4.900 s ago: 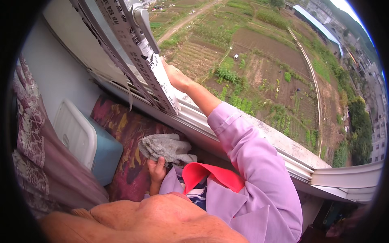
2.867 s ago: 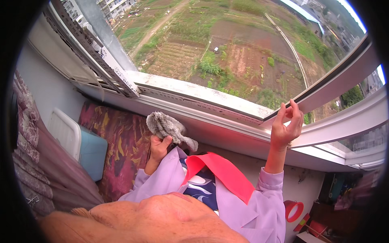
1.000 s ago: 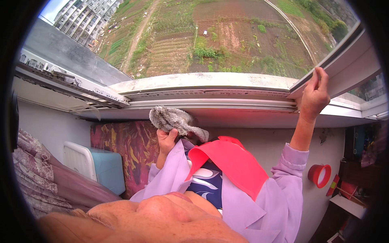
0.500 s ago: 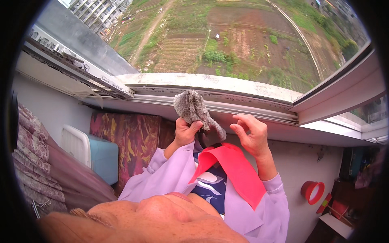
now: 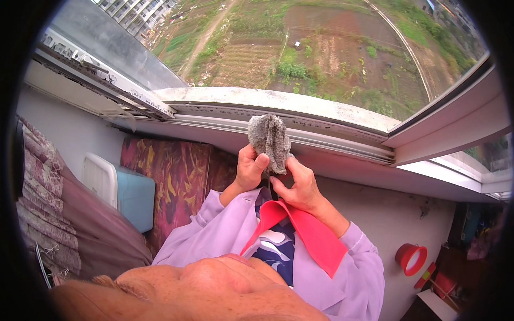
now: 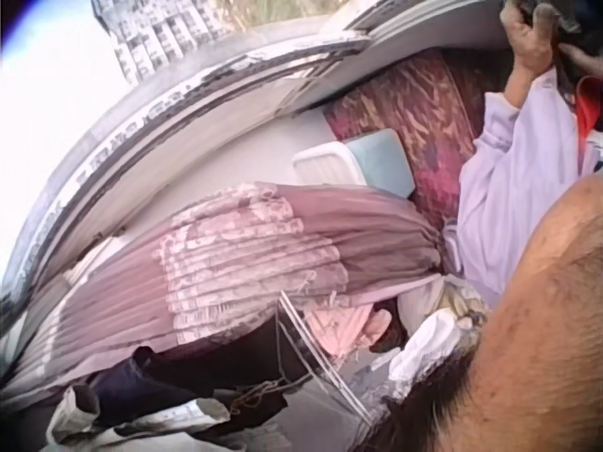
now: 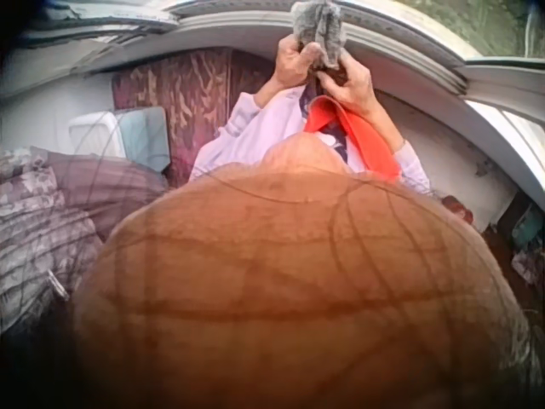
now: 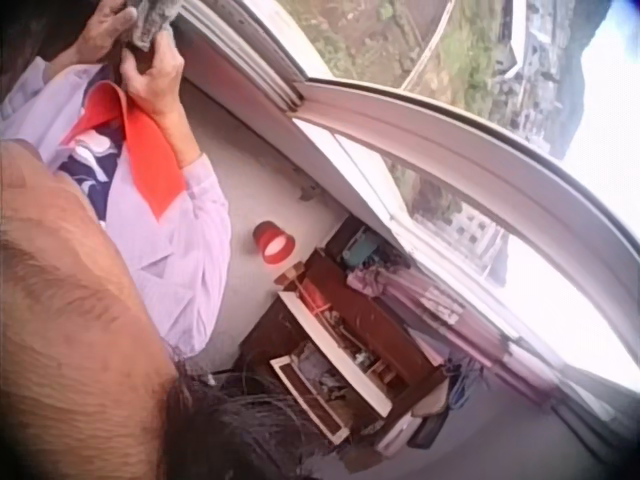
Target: The person cleans the window frame using a grey cloth and a black brush. They wipe the frame and use the brush to remove debris from the tracks.
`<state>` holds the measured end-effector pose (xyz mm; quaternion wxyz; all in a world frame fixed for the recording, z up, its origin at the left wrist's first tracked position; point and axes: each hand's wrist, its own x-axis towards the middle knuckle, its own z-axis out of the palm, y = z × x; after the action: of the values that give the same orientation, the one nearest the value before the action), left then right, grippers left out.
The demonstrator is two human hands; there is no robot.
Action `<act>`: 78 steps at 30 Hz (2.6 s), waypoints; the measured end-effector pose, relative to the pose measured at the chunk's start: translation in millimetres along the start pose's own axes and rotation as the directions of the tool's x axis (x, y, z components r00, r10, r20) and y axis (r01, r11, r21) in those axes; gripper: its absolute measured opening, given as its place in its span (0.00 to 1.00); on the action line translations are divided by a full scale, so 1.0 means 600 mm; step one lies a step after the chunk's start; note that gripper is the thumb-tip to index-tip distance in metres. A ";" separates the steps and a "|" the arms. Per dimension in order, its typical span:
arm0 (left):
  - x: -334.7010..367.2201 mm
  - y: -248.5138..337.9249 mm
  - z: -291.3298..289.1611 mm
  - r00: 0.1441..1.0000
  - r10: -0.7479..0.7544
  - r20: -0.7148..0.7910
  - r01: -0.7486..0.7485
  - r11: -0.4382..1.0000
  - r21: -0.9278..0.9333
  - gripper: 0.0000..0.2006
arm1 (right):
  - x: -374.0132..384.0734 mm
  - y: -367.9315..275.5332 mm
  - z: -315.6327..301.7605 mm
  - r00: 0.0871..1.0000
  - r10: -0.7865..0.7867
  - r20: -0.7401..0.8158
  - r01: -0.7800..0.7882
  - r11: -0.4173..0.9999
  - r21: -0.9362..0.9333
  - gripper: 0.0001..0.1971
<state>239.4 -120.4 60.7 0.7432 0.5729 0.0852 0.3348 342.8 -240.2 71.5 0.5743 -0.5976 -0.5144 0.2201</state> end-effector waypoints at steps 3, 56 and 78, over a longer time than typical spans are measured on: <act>0.008 0.016 0.013 0.986 -0.063 -0.155 0.050 0.995 -0.083 0.13 | -0.010 0.012 0.005 1.000 0.008 0.029 -0.009 0.999 0.041 0.15; -0.005 -0.009 0.016 0.739 -0.475 0.479 0.443 0.877 0.187 0.42 | -0.065 -0.038 -0.109 0.990 0.137 0.028 -0.123 0.754 0.645 0.07; 0.058 -0.046 0.006 0.820 -0.530 0.215 0.547 0.837 -0.024 0.10 | -0.099 0.010 -0.195 0.791 0.282 -0.543 0.060 0.848 0.527 0.10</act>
<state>278.8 -106.1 45.7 0.8357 0.5242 0.1543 0.0554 422.9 -344.5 75.1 0.8316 -0.4889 -0.1889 0.1838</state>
